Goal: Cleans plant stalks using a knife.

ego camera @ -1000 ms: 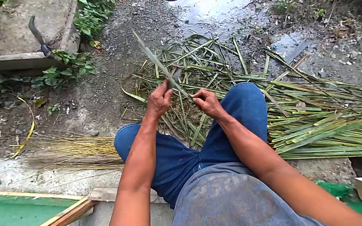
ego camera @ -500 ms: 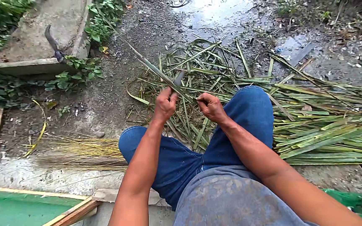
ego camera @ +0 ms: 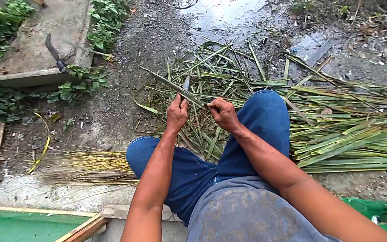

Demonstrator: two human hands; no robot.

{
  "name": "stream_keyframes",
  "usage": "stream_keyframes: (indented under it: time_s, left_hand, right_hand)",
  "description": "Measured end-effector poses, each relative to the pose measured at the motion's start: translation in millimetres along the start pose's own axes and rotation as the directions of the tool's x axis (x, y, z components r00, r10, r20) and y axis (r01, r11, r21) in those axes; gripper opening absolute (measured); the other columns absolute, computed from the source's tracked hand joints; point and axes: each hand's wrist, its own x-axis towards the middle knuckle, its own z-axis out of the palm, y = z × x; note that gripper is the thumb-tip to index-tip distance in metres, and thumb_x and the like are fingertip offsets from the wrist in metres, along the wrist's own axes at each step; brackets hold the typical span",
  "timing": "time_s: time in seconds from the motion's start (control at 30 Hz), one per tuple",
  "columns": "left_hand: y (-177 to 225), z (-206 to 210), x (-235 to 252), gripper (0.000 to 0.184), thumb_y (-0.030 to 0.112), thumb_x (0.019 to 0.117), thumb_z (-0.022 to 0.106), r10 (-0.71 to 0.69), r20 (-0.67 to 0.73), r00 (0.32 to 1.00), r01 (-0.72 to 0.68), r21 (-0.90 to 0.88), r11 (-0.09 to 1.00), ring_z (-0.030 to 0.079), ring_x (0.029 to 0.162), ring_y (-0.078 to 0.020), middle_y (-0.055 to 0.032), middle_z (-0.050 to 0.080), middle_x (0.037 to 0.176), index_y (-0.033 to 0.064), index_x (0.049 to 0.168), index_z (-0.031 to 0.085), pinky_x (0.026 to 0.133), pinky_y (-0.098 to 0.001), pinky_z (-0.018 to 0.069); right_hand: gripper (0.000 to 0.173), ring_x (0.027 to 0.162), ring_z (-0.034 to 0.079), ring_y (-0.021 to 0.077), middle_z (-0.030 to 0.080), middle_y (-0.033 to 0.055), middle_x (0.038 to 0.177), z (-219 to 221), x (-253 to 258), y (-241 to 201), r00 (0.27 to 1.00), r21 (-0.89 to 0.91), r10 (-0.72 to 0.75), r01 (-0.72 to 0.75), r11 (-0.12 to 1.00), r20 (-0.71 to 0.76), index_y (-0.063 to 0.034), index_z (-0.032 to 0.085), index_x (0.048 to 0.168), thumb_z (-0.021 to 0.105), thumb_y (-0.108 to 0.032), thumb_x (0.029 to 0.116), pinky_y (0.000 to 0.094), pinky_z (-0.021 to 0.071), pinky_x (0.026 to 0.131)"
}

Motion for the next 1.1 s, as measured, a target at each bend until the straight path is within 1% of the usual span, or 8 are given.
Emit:
stream_keyframes:
  time_s: [0.07,0.17,0.4,0.5,0.6,0.7,0.9,1.1]
  left_hand:
    - [4.6,3.5,-7.7,0.042,0.023,0.1069,0.052,0.011,0.042,0.999,-0.007,-0.075,0.997,0.069,0.099,-0.0254,-0.0212,0.07,0.115,-0.0035,0.14,0.056,0.093,-0.0456,0.0543]
    - [-1.3,-1.4,3.6,0.05,0.027,0.1083,0.05,-0.182,0.065,0.981,0.192,-0.254,0.948,0.059,0.07,-0.0162,-0.0138,0.065,0.099,0.0026,0.152,0.044,0.066,-0.036,0.0541]
    - [-21.9,-58.0,61.3,0.043,0.021,0.1112,0.043,-0.31,-0.172,0.935,0.189,-0.498,0.846,0.055,0.054,-0.0093,-0.0044,0.061,0.086,0.008,0.153,0.041,0.048,-0.026,0.0506]
    - [-37.9,-71.1,68.5,0.046,0.018,0.1112,0.04,-0.259,-0.287,0.922,0.085,-0.502,0.861,0.062,0.067,-0.0091,-0.0074,0.067,0.111,0.0085,0.156,0.038,0.057,-0.0287,0.0554]
    - [-33.3,-65.0,58.8,0.044,0.014,0.1097,0.043,-0.179,-0.379,0.908,-0.02,-0.467,0.884,0.058,0.062,-0.0052,-0.0051,0.066,0.105,0.0051,0.153,0.041,0.055,-0.0248,0.0533]
    - [-28.3,-55.8,47.0,0.051,0.017,0.1084,0.049,-0.04,-0.397,0.917,-0.122,-0.374,0.919,0.059,0.07,-0.0044,-0.0088,0.066,0.111,-0.0003,0.155,0.038,0.065,-0.0244,0.0537]
    - [-18.5,-31.3,36.9,0.05,0.016,0.105,0.053,0.2,-0.412,0.889,-0.288,-0.164,0.943,0.065,0.092,-0.0115,-0.0217,0.065,0.123,-0.0062,0.149,0.046,0.083,-0.0265,0.0546]
    - [-21.6,-22.1,28.3,0.046,0.018,0.1035,0.056,0.309,-0.27,0.912,-0.356,-0.147,0.923,0.068,0.091,-0.0154,-0.02,0.069,0.116,-0.0042,0.143,0.054,0.084,-0.031,0.0554]
  right_hand:
    - [0.013,0.088,0.07,0.0189,0.072,0.0145,0.095,-0.7,1.3,-1.3,1.0,0.019,0.002,-0.002,1.0,0.007,0.0032,0.074,0.095,0.061,0.001,0.094,0.0317,0.0586,0.082]
    - [0.01,0.085,0.069,0.0171,0.07,0.0132,0.093,-2.5,0.2,-2.5,0.999,0.048,-0.018,0.017,0.999,0.027,0.0029,0.073,0.094,0.063,0.002,0.094,0.0306,0.059,0.079]
    - [0.011,0.074,0.065,0.01,0.07,0.0099,0.093,-8.7,-8.6,6.7,0.992,0.186,-0.023,0.0,0.983,0.123,0.0031,0.071,0.098,0.063,0.001,0.0918,0.0261,0.0582,0.069]
    - [0.012,0.066,0.064,0.0112,0.069,0.0091,0.089,-12.2,-14.2,15.9,0.966,0.176,0.109,-0.153,0.972,0.236,0.0017,0.07,0.103,0.063,-0.003,0.094,0.0294,0.0586,0.063]
    - [0.031,0.071,0.067,0.0174,0.069,0.0112,0.097,-12.7,-8.2,25.5,0.805,0.105,0.32,-0.423,0.9,0.5,-0.0041,0.062,0.131,0.057,-0.009,0.1004,0.0376,0.0606,0.069]
    - [0.038,0.077,0.07,0.0191,0.069,0.0113,0.104,-4.8,6.0,20.3,0.687,0.104,0.365,-0.539,0.836,0.628,-0.0074,0.055,0.141,0.057,-0.015,0.1033,0.0392,0.0618,0.074]
    - [0.031,0.065,0.064,0.0137,0.069,0.0116,0.095,16.4,50.5,-18.1,0.884,0.18,0.211,-0.307,0.934,0.417,0.0008,0.06,0.132,0.054,-0.012,0.1049,0.0336,0.0582,0.061]
    - [0.023,0.079,0.065,0.0038,0.072,0.0071,0.098,26.9,80.0,-32.2,0.946,0.238,0.14,-0.214,0.947,0.293,-0.0001,0.071,0.116,0.054,-0.01,0.105,0.0233,0.0553,0.076]
